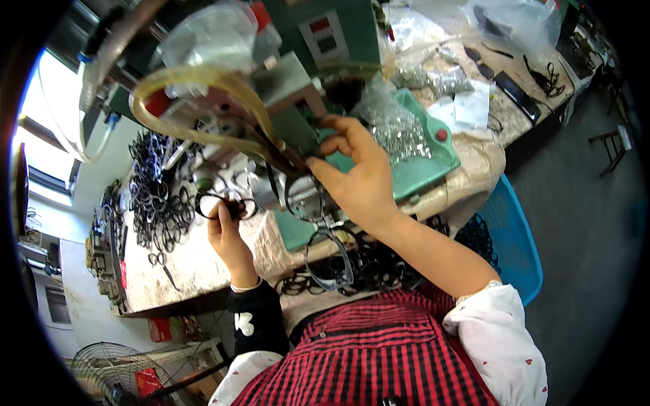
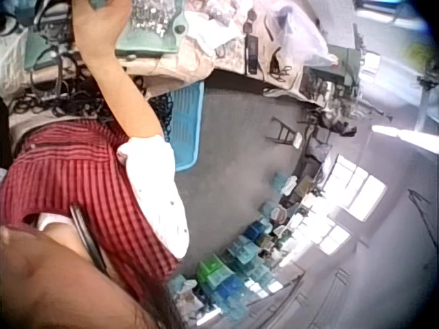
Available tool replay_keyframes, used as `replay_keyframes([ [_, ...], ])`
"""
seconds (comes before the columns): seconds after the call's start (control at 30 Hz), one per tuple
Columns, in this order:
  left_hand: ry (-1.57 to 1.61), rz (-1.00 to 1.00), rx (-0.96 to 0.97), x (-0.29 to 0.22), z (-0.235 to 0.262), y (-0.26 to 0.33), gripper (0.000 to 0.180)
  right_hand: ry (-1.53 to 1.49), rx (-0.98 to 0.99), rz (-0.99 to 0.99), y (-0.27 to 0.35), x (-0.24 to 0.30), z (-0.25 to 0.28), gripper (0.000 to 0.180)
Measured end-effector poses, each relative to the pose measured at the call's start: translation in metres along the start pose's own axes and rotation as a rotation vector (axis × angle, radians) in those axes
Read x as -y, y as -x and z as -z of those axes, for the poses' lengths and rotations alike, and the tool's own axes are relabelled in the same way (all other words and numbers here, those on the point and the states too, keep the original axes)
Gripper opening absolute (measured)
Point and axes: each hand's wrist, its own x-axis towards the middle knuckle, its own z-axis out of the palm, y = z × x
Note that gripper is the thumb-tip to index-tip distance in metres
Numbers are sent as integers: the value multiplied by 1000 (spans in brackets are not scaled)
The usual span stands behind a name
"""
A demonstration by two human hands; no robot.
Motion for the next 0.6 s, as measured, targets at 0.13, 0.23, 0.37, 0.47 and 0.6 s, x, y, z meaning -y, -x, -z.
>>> replay_keyframes([
  [0.13,92,-264,67,-55,-39,5,19,-69,-6,-30,2,-7,3,52],
  [0.23,172,-653,327,-120,-64,6,20,-217,29,-126,3,9,-5,53],
  [0.37,-32,-697,348,-137,-75,-1,19,-288,38,-187,13,23,-13,53],
  [0.47,-45,-795,418,-130,-80,8,11,-199,98,-134,21,40,-3,51],
  [0.6,-352,-1040,721,-102,-89,32,26,220,233,59,0,27,28,49],
])
